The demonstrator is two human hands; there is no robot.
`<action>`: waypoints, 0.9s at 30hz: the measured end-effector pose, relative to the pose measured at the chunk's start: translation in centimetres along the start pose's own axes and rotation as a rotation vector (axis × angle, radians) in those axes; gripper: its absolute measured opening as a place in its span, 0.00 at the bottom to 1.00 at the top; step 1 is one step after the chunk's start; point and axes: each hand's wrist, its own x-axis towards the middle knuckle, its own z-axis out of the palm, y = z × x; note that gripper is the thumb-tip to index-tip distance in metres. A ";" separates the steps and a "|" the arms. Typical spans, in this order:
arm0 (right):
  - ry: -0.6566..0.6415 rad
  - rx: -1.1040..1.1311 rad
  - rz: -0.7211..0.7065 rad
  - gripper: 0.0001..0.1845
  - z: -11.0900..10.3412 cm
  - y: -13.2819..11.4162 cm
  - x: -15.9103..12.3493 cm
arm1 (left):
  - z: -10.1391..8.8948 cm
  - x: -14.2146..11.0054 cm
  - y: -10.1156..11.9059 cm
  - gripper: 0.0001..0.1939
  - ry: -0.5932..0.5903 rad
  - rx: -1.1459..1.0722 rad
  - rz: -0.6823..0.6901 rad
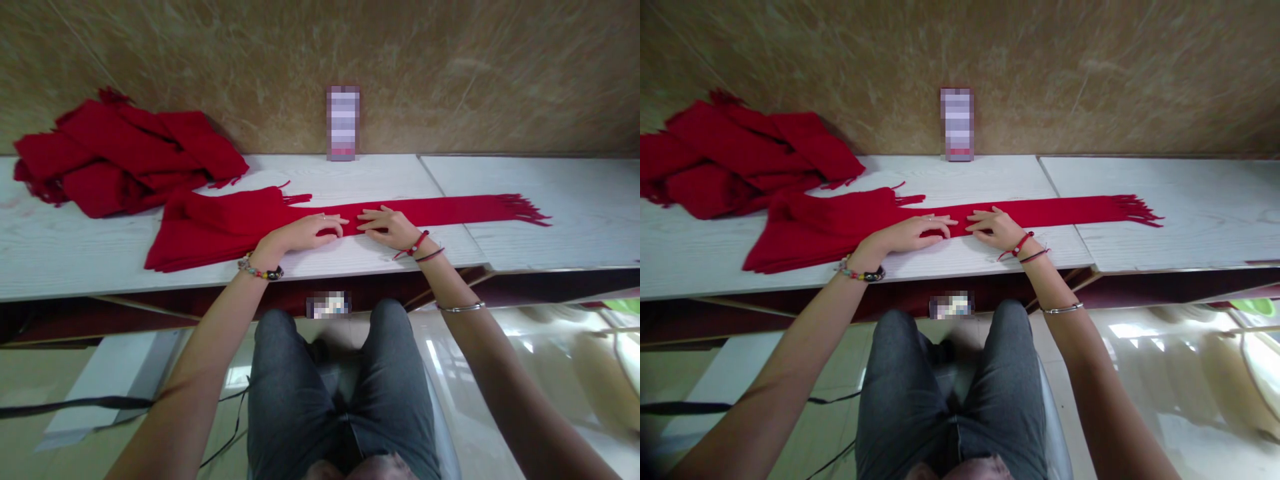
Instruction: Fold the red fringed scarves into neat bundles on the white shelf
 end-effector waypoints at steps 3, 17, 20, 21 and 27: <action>0.081 0.021 0.011 0.16 0.1 0.4 0.0 | 0.0 -0.1 0.0 0.17 -0.035 -0.005 -0.051; 0.021 -0.260 0.366 0.25 0.9 0.2 0.7 | 0.5 0.4 -0.1 0.26 -0.156 0.204 -0.096; 0.028 -0.269 0.321 0.27 0.8 -0.4 0.9 | 0.6 0.5 0.2 0.28 -0.145 0.238 -0.115; 0.010 -0.269 0.295 0.27 0.8 -0.6 0.9 | 0.7 0.6 0.2 0.29 -0.145 0.251 -0.123; -0.081 -0.270 0.292 0.26 0.9 -0.9 0.8 | 0.8 0.7 0.3 0.29 -0.160 0.281 -0.112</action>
